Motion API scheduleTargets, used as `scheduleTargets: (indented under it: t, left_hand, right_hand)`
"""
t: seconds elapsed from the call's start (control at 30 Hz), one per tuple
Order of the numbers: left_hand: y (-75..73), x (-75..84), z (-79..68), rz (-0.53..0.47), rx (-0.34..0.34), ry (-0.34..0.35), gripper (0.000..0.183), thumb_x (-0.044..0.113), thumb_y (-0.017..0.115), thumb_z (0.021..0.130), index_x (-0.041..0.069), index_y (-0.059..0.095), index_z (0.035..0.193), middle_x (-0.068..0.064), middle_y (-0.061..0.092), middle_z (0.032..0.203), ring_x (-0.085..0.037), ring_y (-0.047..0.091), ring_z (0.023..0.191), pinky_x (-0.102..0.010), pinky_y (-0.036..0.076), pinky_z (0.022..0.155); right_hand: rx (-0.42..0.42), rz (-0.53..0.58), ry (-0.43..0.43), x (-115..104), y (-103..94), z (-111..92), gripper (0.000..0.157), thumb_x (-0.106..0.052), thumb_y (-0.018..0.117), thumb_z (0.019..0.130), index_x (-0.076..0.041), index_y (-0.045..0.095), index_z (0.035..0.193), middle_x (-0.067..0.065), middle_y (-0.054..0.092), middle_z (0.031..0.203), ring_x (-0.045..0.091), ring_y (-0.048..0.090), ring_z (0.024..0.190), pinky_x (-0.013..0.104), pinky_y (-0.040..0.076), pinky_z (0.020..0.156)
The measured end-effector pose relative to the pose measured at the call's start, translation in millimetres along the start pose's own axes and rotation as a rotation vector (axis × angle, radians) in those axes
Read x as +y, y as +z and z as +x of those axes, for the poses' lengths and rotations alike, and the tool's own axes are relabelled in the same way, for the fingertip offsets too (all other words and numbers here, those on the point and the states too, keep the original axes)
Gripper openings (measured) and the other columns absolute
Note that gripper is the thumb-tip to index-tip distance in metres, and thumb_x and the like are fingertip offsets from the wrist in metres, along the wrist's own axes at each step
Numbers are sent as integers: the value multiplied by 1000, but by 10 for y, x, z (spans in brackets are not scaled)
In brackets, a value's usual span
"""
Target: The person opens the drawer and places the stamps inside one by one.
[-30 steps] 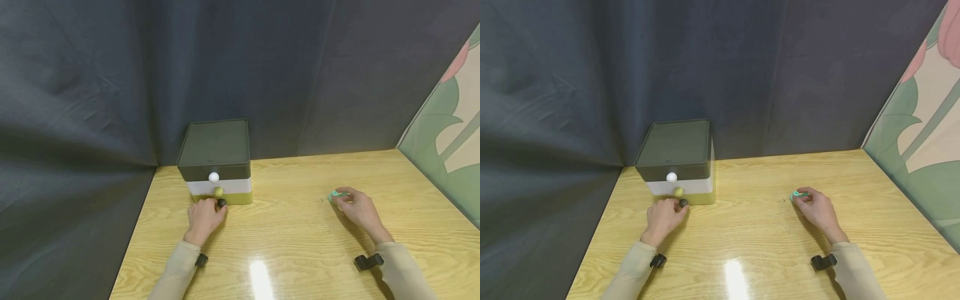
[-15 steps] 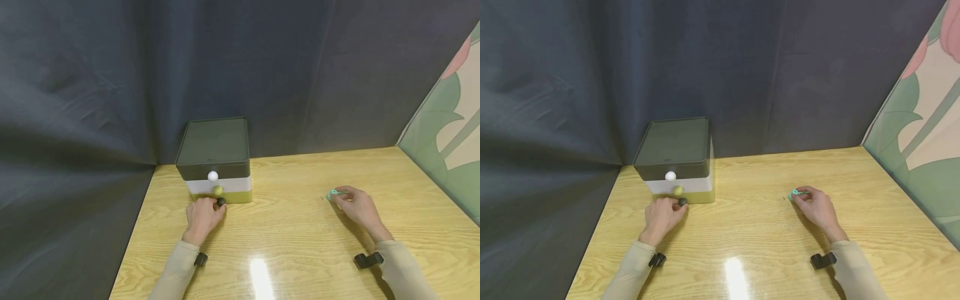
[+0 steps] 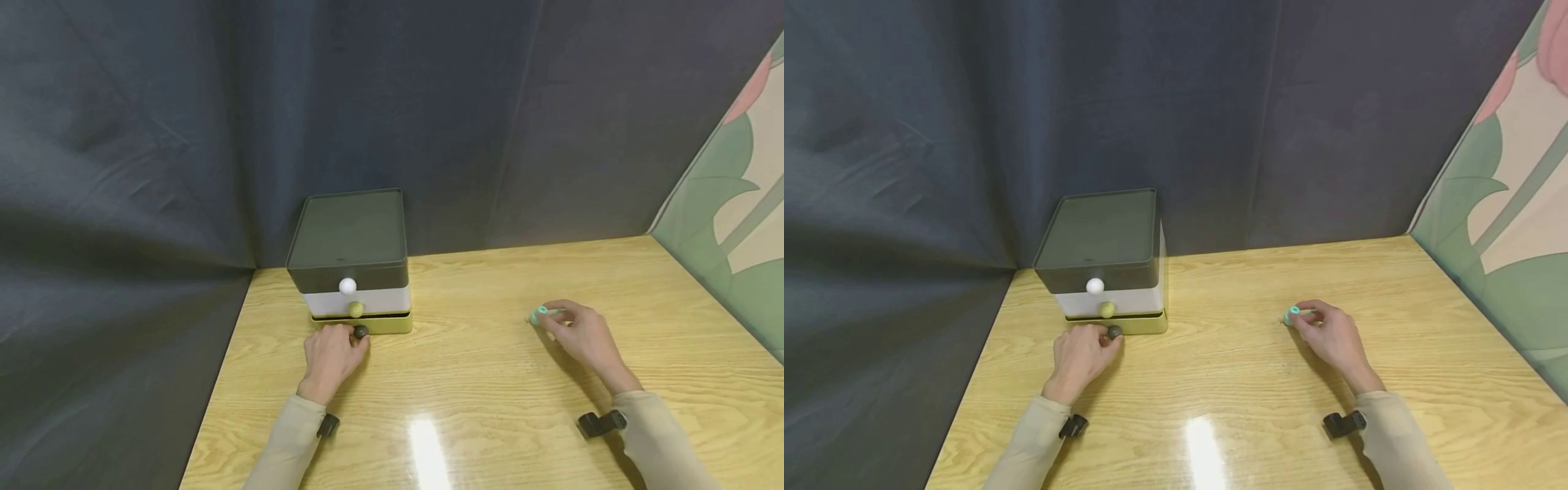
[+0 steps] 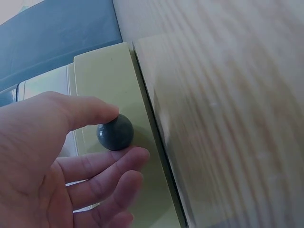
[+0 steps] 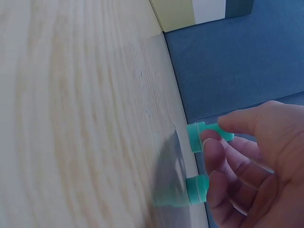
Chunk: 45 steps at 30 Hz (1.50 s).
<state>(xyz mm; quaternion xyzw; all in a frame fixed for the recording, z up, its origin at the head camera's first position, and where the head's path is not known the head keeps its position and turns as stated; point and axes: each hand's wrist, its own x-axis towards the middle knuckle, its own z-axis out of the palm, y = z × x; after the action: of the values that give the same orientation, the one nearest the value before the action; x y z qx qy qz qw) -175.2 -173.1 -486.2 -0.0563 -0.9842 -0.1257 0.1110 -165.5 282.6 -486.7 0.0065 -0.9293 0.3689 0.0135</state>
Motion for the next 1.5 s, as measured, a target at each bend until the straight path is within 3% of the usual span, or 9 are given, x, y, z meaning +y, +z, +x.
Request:
scheduleTargets:
  t: [0.2,0.47,1.0,1.5]
  left_hand:
    - [-45,7,-37,9,-30,1,49,40,73,94,22,50,54,4,53,53,-20,55,49,-36,40,48]
    - [-97,11,-110,71,-34,31,50,40,73,96,19,52,56,1,48,53,-15,41,45,-31,32,44]
    - [-194,17,-224,42,-138,3,49,42,73,93,21,49,56,1,50,57,-19,48,51,-35,37,49]
    - [-287,1,-324,22,-149,17,52,40,74,92,23,46,53,4,45,52,-16,45,49,-32,33,46]
  right_hand:
    - [2,11,-23,-67,19,-5,57,-45,62,107,0,61,142,29,76,117,19,76,74,32,59,64]
    - [-14,28,-19,-144,23,-28,57,-47,62,107,-2,62,142,28,75,119,19,75,73,32,58,62]
    - [-24,51,-86,-389,117,-57,48,-42,66,106,-4,68,134,23,78,113,21,72,64,30,51,51]
    - [-32,47,-119,-556,227,-36,43,-40,70,103,-6,71,129,16,80,106,23,70,59,29,45,47]
